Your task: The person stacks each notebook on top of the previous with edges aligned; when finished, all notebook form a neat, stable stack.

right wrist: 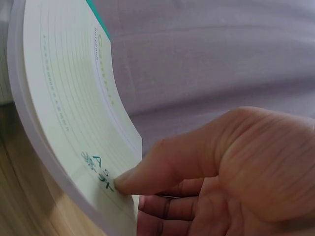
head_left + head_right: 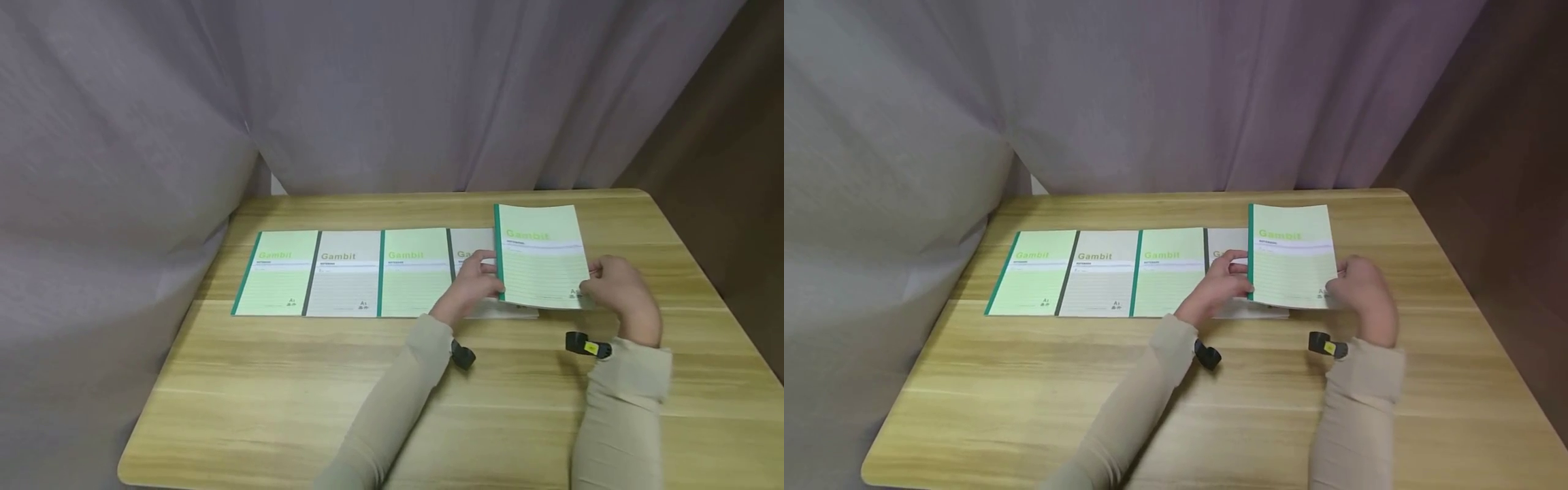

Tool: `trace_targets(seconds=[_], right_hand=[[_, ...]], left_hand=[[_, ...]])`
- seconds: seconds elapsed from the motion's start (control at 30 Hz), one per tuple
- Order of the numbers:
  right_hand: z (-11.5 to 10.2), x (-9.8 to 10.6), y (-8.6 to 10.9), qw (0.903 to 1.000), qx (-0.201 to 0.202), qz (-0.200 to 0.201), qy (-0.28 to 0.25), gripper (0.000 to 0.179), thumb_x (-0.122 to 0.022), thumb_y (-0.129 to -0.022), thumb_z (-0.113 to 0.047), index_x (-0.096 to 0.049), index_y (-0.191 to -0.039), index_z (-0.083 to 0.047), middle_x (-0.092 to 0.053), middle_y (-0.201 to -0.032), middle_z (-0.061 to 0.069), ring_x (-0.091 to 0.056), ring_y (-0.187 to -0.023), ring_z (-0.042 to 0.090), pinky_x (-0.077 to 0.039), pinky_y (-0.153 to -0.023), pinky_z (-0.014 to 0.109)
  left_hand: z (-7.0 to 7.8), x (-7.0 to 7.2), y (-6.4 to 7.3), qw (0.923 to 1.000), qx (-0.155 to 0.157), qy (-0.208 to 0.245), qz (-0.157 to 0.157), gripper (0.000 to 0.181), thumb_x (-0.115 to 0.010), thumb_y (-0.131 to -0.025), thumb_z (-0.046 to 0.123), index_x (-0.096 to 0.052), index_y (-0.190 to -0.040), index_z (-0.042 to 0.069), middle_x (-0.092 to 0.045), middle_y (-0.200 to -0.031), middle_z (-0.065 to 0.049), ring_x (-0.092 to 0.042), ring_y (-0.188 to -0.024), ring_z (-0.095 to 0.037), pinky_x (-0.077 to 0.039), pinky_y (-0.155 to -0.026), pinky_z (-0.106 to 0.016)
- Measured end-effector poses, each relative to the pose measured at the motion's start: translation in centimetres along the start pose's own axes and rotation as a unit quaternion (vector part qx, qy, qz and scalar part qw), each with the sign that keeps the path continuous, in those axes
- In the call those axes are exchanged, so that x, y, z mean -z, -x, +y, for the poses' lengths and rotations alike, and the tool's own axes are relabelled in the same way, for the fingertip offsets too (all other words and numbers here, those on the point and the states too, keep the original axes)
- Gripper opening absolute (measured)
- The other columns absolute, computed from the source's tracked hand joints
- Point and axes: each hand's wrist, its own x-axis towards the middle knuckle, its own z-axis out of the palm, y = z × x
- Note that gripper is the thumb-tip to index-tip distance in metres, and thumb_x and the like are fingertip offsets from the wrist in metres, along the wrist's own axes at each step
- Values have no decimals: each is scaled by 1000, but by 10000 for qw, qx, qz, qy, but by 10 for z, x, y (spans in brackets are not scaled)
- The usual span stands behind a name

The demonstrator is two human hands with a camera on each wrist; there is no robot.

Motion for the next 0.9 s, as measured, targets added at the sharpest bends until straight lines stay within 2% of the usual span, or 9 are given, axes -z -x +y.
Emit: trace_targets(seconds=[0.07, 0.23, 0.4, 0.57, 0.9], right_hand=[[-3, -1, 0, 10000, -19, -16, -52, 29, -59, -75, -1, -55, -98, 17, -54, -85, 20, -49, -75, 32, -40, -58, 34], [-10, -3, -2, 10000, 18, 54, -57, 31, -58, -77, -3, -54, -100, 17, -54, -92, 25, -50, -82, 37, -41, -62, 36], [-18, -4, -5, 10000, 48, 61, -34, 30, -57, -76, -3, -53, -99, 16, -53, -90, 23, -50, -81, 36, -40, -62, 35], [-28, -7, -8, 9999, 154, 48, -59, 30, -56, -77, -3, -53, -101, 16, -53, -86, 19, -50, -79, 34, -40, -62, 35], [-48, -22, -7, 9996, 159, 87, -207, 30, -54, -79, -3, -52, -103, 15, -52, -90, 20, -50, -83, 35, -40, -64, 36]], left_hand=[[2, 2, 1, 10000, 23, -38, 23, 65, -60, -80, -21, -47, -141, -1, -63, -106, -9, -65, -84, -21, -59, -75, -37], [8, 8, 4, 9997, 10, -186, 146, 64, -61, -81, -19, -47, -141, 0, -62, -107, -9, -65, -86, -21, -59, -76, -36], [9, 16, 5, 9993, 24, -340, 131, 64, -61, -82, -16, -47, -142, 1, -61, -110, -7, -65, -86, -19, -59, -76, -34], [10, 26, 8, 9986, -61, -451, 273, 65, -62, -81, -16, -47, -142, 1, -63, -111, -9, -66, -86, -20, -59, -76, -35], [14, 48, 21, 9982, -171, -501, 282, 65, -60, -83, -13, -45, -144, 2, -63, -111, -7, -65, -87, -19, -58, -77, -36]])
